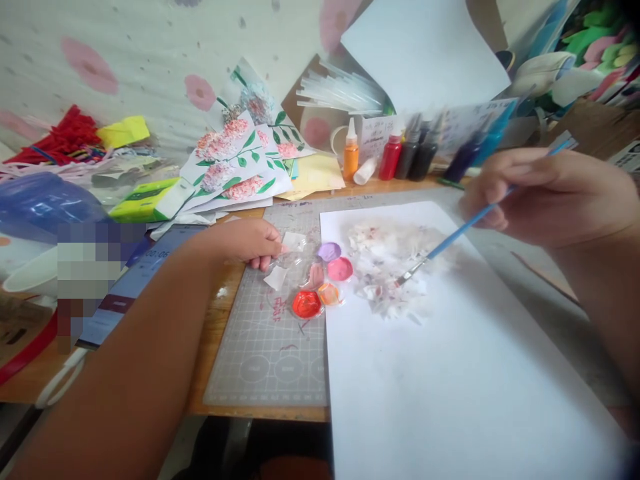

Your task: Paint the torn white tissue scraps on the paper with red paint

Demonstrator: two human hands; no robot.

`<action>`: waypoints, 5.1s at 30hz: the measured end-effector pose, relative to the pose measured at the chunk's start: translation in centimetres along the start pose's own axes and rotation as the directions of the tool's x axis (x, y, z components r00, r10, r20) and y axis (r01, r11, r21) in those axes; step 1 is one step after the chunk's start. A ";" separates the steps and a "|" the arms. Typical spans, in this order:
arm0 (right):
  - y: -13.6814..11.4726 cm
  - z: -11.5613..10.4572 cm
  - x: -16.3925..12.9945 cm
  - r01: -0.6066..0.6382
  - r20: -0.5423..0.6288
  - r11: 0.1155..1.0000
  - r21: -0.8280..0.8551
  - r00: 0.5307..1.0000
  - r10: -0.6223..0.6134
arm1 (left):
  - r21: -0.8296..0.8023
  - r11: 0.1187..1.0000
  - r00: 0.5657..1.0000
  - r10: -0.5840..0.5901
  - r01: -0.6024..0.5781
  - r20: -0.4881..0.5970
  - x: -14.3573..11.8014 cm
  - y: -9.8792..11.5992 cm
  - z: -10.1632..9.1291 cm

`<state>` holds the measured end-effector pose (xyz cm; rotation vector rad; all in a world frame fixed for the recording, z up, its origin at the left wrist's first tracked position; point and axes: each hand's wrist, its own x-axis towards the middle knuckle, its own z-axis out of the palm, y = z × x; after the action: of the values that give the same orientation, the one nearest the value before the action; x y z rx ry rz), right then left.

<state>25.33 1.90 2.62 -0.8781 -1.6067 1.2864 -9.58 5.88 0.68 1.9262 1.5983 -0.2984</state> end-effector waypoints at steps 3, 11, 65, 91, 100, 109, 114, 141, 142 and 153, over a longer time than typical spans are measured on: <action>0.1 0.0 0.1 -0.054 -0.006 0.998 -0.012 0.999 0.054 | 0.002 1.000 1.000 -0.005 0.005 0.004 -0.2 0.3 -0.1; 0.6 -0.6 -0.1 -0.052 -0.032 0.997 0.061 0.998 0.054 | -0.049 0.998 0.999 -0.039 0.039 0.002 -0.2 0.3 -0.1; 0.9 -0.6 0.6 0.047 -0.307 0.982 0.184 0.952 0.012 | -0.118 0.993 1.000 -0.021 0.023 0.018 0.3 -0.6 -0.1; 1.3 5.0 -0.4 0.091 0.175 0.985 -0.144 0.982 -0.065 | -0.030 1.000 1.000 -0.009 0.010 0.030 -0.2 0.3 -0.2; 1.4 4.4 -0.6 0.148 0.105 0.974 -0.172 0.986 -0.131 | -0.055 0.998 1.000 0.023 -0.022 0.019 0.2 -0.6 0.0; 1.2 5.3 -0.3 0.185 0.058 0.888 -0.421 0.982 -0.177 | -0.055 0.998 0.999 0.021 -0.019 0.027 -0.1 0.0 0.0; 0.8 6.0 -0.7 0.285 0.127 0.819 -0.499 0.958 -0.257 | -0.074 0.997 1.000 0.008 -0.007 0.021 -0.5 0.4 0.0; 0.3 7.5 -0.3 0.193 0.117 0.847 -0.494 0.981 -0.155 | -0.043 0.999 1.000 -0.003 0.004 0.011 -0.6 0.9 -0.1; 0.3 7.6 -0.3 0.191 0.142 0.857 -0.479 0.980 -0.139 | -0.043 0.999 1.000 -0.007 0.007 0.009 -0.6 0.9 -0.1; 0.1 8.0 0.0 0.164 0.141 0.889 -0.427 0.983 -0.113 | -0.057 0.998 1.000 -0.008 0.010 0.024 -0.1 0.5 0.0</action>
<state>17.95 -0.96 1.85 -0.9483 -2.0579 0.8971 -9.11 5.72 0.92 1.8663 1.5839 -0.2756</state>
